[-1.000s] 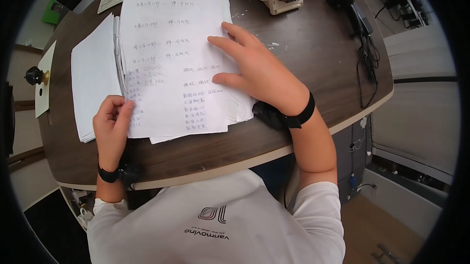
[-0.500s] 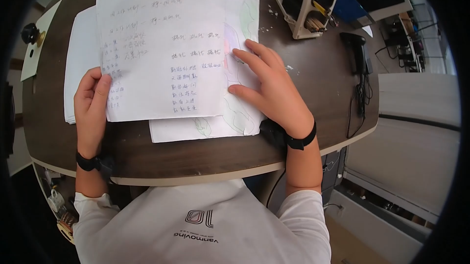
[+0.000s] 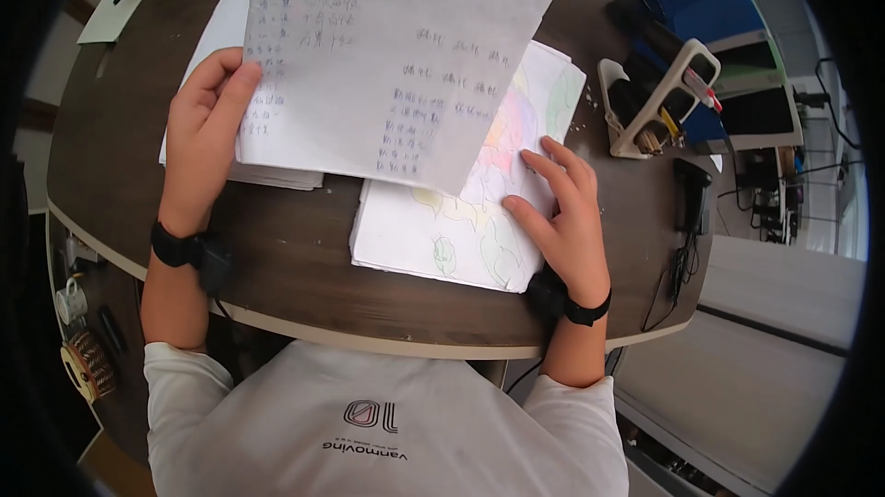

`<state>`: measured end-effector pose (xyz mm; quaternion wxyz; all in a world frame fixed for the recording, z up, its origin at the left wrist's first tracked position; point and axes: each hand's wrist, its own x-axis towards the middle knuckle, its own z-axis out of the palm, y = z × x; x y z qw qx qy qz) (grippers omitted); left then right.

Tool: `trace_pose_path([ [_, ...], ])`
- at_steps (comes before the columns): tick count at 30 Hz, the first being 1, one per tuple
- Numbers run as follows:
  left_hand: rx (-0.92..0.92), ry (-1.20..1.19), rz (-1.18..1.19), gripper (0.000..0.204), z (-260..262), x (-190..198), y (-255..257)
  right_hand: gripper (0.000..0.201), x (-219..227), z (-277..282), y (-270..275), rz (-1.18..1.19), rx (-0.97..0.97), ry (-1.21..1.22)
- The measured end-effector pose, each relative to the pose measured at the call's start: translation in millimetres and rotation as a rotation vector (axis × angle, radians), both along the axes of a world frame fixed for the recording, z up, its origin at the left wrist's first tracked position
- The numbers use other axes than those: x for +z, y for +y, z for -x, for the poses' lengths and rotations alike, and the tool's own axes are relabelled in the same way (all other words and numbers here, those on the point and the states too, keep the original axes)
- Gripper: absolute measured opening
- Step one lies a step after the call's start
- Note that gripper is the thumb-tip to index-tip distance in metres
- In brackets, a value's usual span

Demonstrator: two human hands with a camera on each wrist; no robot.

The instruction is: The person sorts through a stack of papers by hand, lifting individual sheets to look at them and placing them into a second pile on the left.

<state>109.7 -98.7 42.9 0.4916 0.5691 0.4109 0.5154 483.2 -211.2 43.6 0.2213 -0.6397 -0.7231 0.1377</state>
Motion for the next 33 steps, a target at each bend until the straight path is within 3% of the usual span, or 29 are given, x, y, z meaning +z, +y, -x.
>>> trace_pose_path([
  [3, 0.038, 0.003, -0.017, 0.025, 15, -3, 13, 0.048, -11, -7, 5, -0.060, -0.002, -0.003],
  [5, 0.053, -0.047, -0.006, 0.028, 25, -5, 21, 0.041, -18, -7, 8, -0.134, -0.251, 0.381],
  [6, 0.062, -0.050, 0.006, 0.030, 28, -3, 22, 0.037, -24, -14, 9, -0.158, -0.285, 0.322],
  [9, 0.086, -0.059, 0.005, 0.030, 35, -5, 28, 0.050, -30, -15, 14, -0.076, -0.364, 0.490],
  [18, 0.099, 0.049, 0.084, 0.027, 69, -2, 39, 0.067, -35, -17, 16, -0.041, -0.368, 0.447],
  [33, 0.094, 0.298, 0.236, 0.021, 111, -1, 43, 0.066, -24, -11, 11, -0.021, -0.344, 0.450],
])
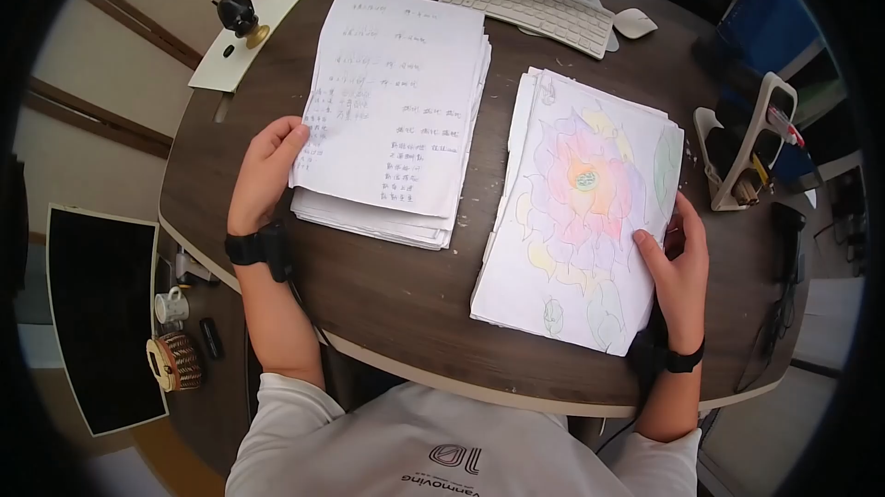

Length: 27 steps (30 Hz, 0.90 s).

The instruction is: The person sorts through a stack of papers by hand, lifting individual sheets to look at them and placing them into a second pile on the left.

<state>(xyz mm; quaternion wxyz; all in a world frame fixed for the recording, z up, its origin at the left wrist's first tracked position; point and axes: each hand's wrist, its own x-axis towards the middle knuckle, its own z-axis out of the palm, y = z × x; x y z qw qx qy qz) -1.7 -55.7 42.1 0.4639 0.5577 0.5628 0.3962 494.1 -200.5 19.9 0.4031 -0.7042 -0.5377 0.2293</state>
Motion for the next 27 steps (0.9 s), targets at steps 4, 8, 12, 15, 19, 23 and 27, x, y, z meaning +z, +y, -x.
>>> trace_pose_path([
  [4, -0.008, 0.032, 0.022, 0.020, 3, -5, 2, 0.066, 0, 1, -1, -0.015, -0.006, 0.011],
  [8, -0.013, 0.056, 0.032, 0.019, 4, -6, 1, 0.067, 3, 0, 0, -0.018, 0.013, 0.026],
  [12, -0.002, 0.168, 0.033, 0.019, 4, -11, 3, 0.067, 4, 1, 0, -0.028, 0.032, 0.039],
  [15, 0.021, 0.302, -0.027, 0.019, 5, -12, 3, 0.066, 2, 0, 0, -0.042, 0.036, 0.005],
  [19, 0.069, 0.467, -0.082, 0.019, 0, -6, 1, 0.067, 1, 0, -1, -0.044, 0.035, 0.008],
  [23, 0.138, 0.583, -0.115, 0.020, -12, 1, -3, 0.058, 8, 2, -2, -0.089, 0.039, -0.109],
  [27, 0.269, 0.685, -0.387, 0.019, -37, 8, -11, 0.040, 7, 2, -6, -0.190, 0.035, -0.257],
])
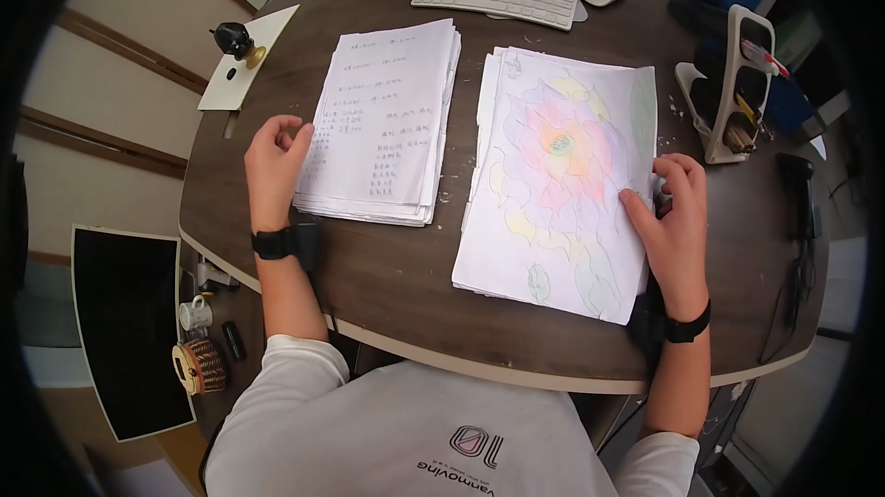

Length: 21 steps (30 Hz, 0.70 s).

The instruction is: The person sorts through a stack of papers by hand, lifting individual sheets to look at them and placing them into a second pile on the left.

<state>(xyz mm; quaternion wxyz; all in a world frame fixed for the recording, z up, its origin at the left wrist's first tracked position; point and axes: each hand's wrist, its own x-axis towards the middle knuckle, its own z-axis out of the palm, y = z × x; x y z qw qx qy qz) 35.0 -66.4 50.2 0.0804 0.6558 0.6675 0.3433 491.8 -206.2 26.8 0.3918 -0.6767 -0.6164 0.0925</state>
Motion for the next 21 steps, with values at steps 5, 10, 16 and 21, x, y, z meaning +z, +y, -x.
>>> trace_pose_path([
  [5, -0.471, -0.153, -0.150, 0.009, -77, 3, -39, 0.028, -4, -4, 0, -0.032, -0.004, 0.002],
  [10, -0.861, -0.114, 0.081, 0.035, -120, -6, -75, 0.016, -8, 1, 0, -0.060, -0.025, 0.472],
  [16, -0.924, -0.120, 0.250, 0.058, -122, 7, -83, 0.016, -4, 5, -1, -0.160, 0.021, 0.661],
  [21, -0.883, -0.353, 0.235, 0.056, -123, 5, -83, 0.014, -2, 9, -2, -0.137, 0.036, 0.990],
])
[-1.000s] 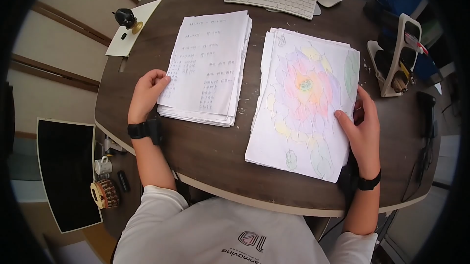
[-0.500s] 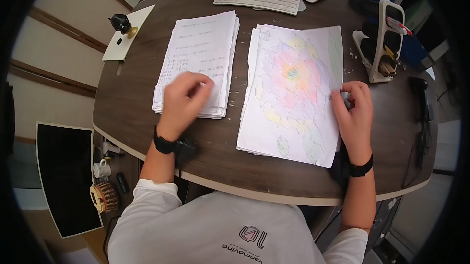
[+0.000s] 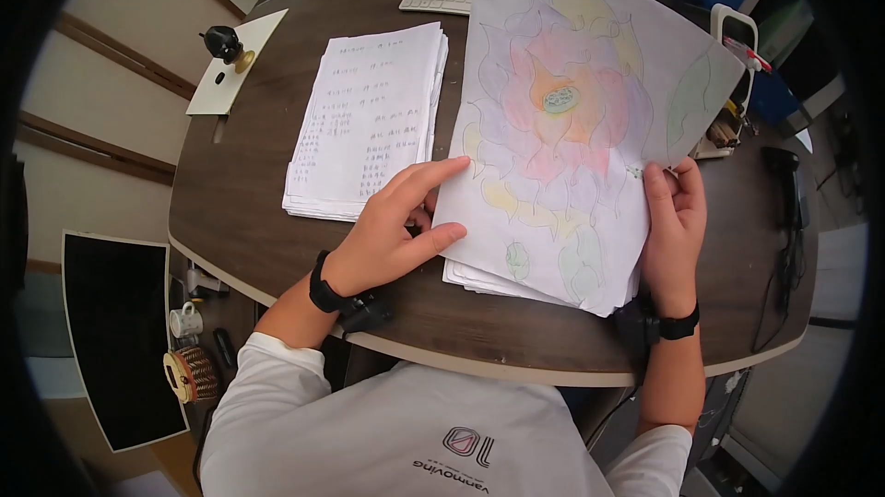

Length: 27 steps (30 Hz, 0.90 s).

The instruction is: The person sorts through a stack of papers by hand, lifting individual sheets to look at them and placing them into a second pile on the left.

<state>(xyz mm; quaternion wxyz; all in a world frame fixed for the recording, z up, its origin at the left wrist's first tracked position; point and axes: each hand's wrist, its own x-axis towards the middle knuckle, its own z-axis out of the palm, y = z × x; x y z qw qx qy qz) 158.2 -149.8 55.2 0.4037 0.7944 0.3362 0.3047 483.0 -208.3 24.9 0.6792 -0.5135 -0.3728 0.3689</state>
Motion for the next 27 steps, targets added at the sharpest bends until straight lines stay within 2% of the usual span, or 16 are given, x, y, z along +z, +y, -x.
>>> trace_pose_path([
  [3, -0.030, -0.053, -0.011, 0.049, 4, -2, 3, 0.013, 8, 12, 0, -0.014, 0.035, -0.013],
  [7, 0.002, -0.094, -0.141, 0.042, 7, -6, 5, 0.012, -5, -16, -5, -0.016, 0.081, -0.014],
  [10, 0.033, -0.109, -0.227, 0.042, 9, -7, 7, 0.011, -3, -29, -1, 0.033, 0.050, -0.114],
  [12, 0.040, -0.110, -0.260, 0.043, 11, -7, 9, 0.013, -9, -37, 6, 0.192, -0.089, -0.446],
  [14, 0.046, -0.114, -0.321, 0.044, 13, -7, 10, 0.019, -16, -38, 10, 0.170, -0.104, -0.527],
  [16, 0.047, -0.123, -0.324, 0.045, 15, -6, 11, 0.030, -13, -29, 10, 0.314, -0.055, -0.687],
  [17, 0.045, -0.127, -0.326, 0.045, 16, -6, 11, 0.041, -9, -23, 11, 0.349, -0.057, -0.705],
  [21, 0.028, -0.175, -0.354, 0.047, 17, -7, 14, 0.044, -8, -20, 8, 0.354, -0.022, -0.761],
  [23, -0.043, -0.146, -0.293, 0.054, 21, -8, 15, 0.045, -8, -18, 9, 0.306, -0.029, -0.763],
  [27, 0.016, -0.182, -0.334, 0.048, 19, -8, 16, 0.044, -9, -15, 8, 0.277, -0.028, -0.780],
])
